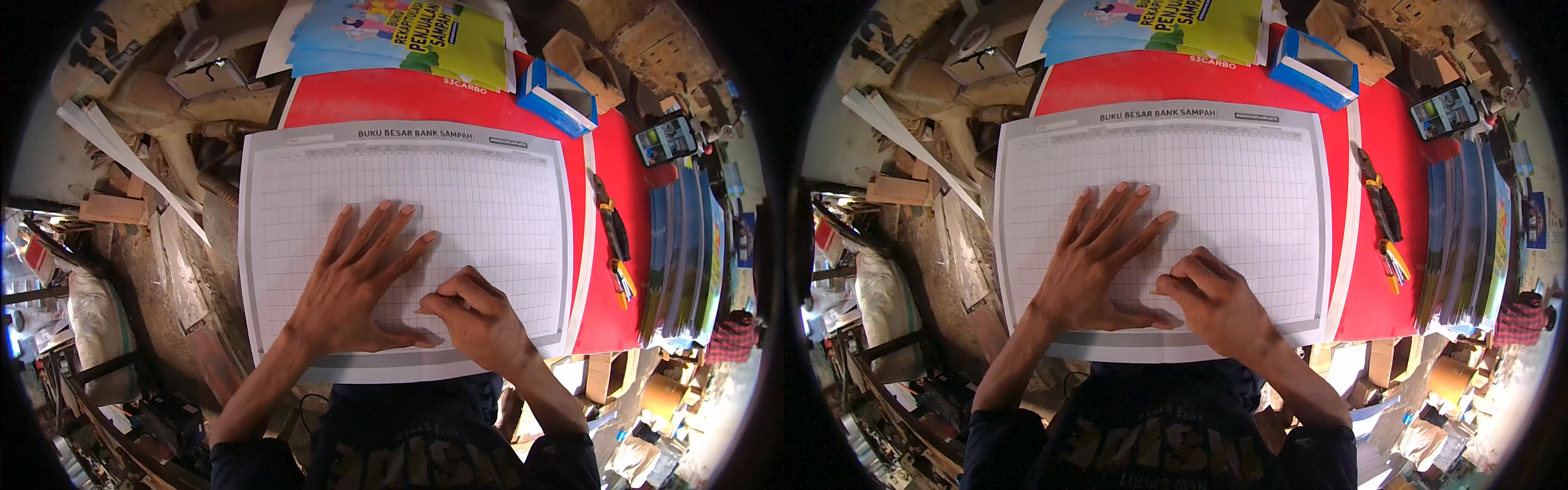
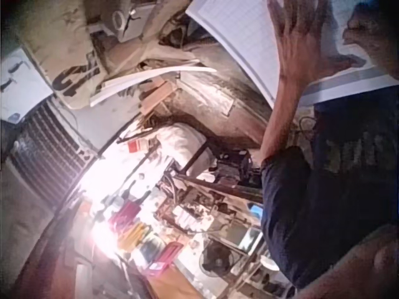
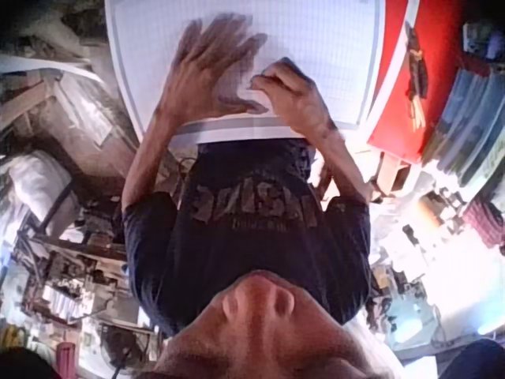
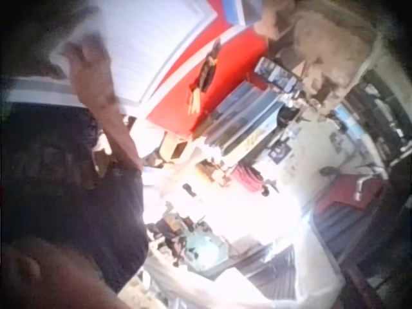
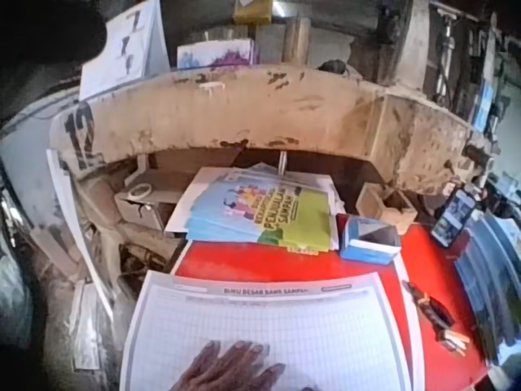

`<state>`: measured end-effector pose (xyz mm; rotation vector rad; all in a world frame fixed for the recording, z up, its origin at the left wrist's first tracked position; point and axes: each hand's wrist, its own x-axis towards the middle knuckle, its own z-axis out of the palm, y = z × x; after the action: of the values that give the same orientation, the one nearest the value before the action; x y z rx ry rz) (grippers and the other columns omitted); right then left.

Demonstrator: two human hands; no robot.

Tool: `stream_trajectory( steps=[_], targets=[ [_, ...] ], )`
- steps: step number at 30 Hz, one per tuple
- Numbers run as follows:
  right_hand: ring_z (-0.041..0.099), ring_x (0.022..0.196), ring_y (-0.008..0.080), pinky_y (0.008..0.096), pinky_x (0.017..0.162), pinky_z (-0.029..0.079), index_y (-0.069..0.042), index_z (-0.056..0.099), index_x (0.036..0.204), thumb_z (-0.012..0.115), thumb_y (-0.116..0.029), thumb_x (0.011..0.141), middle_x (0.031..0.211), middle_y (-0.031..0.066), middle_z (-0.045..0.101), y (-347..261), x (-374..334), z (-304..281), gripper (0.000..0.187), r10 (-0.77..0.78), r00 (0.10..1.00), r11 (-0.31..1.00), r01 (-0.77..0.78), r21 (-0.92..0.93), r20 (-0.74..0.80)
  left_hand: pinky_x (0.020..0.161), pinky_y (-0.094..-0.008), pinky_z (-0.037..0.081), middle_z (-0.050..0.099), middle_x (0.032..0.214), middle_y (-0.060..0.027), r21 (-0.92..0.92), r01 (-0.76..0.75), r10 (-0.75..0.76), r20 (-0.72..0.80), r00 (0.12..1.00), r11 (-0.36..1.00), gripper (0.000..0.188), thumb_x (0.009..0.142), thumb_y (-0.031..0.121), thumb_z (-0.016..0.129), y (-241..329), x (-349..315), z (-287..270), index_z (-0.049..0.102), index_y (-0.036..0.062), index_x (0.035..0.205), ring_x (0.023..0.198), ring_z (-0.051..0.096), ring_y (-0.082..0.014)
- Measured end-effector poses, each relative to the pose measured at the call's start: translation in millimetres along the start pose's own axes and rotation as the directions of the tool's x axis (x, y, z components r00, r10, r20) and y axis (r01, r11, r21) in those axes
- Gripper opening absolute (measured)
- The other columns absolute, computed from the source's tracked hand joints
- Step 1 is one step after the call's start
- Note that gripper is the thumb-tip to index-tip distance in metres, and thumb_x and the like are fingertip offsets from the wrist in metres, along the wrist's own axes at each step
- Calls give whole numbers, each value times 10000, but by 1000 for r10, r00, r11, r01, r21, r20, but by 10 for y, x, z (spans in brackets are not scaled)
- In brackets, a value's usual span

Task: The person folds printed booklet pages and covers by hand, creases the folds using a handheld tool, and stacks the assembled booklets.

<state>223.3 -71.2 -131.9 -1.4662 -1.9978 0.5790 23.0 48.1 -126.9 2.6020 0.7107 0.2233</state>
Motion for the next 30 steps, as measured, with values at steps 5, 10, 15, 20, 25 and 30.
stream_trajectory(
  steps=[5, 10, 15, 20, 25, 30],
  targets=[
    [613, 900, 256, 375, 766, 605, 8, 658, 1026, 731, 26, 849, 975, 95, 526, -106, 88, 60, 193, -19, 996, 979, 2, -203, -82, 1264, -567, 187, 481, 1564, -143, -38, 128, -133, -285, 949, 991, 1003, 654, 556, 915, -130, -341, -220, 553, 134, 1488, 1498, 382, -342],
    [616, 896, 266, 369, 824, 566, 12, 578, 1017, 666, 58, 900, 976, 100, 572, -10, 141, -203, 154, 83, 995, 995, -86, -56, -59, 904, -391, 488, 655, 1076, -135, -242, 628, -607, -642, 468, 740, 326, 924, 113, 717, -631, -1240, -255, 612, 2, 1212, 960, 621, -274],
    [662, 780, 195, 307, 733, 516, -18, 594, 1019, 531, 136, 921, 852, 110, 665, 864, 608, -1246, 194, 121, 790, 987, -158, -9, -601, 851, -359, 480, 676, 1023, -80, -719, 691, -919, 224, 325, 70, 387, 988, 355, 648, -762, -2272, -47, 669, -17, 1090, 931, 610, -195],
    [652, 769, 172, 310, 733, 516, 5, 642, 1147, 612, 17, 964, 887, 110, 710, 1609, 917, -2146, 185, 156, 814, 963, -251, -96, -560, 840, -377, 464, 673, 978, -94, -879, 411, -872, -10, 490, 242, 338, 899, 187, 726, -404, -2188, -437, 639, -5, 1163, 939, 605, -210],
    [660, 769, 152, 301, 676, 500, -11, 770, 1016, 729, -108, 942, 915, 94, 761, 1778, 870, -2123, 128, 56, 822, 947, -223, -230, -567, 1100, -469, 344, 526, 1416, -182, -916, 233, -665, -48, 745, 328, 552, 916, 260, 656, 224, -1615, -1242, 565, 41, 1414, 1335, 447, -325],
    [599, 641, 61, 258, 506, 390, -36, 766, 920, 856, -209, 844, 821, 46, 737, 1461, 778, -1921, 209, -6, 724, 911, -281, -302, -690, 1283, -537, 131, 302, 1663, -222, -783, 133, 25, 186, 982, 608, 736, 959, 475, 676, 164, -648, -890, 466, 88, 1550, 1583, 172, -373]
  ],
)
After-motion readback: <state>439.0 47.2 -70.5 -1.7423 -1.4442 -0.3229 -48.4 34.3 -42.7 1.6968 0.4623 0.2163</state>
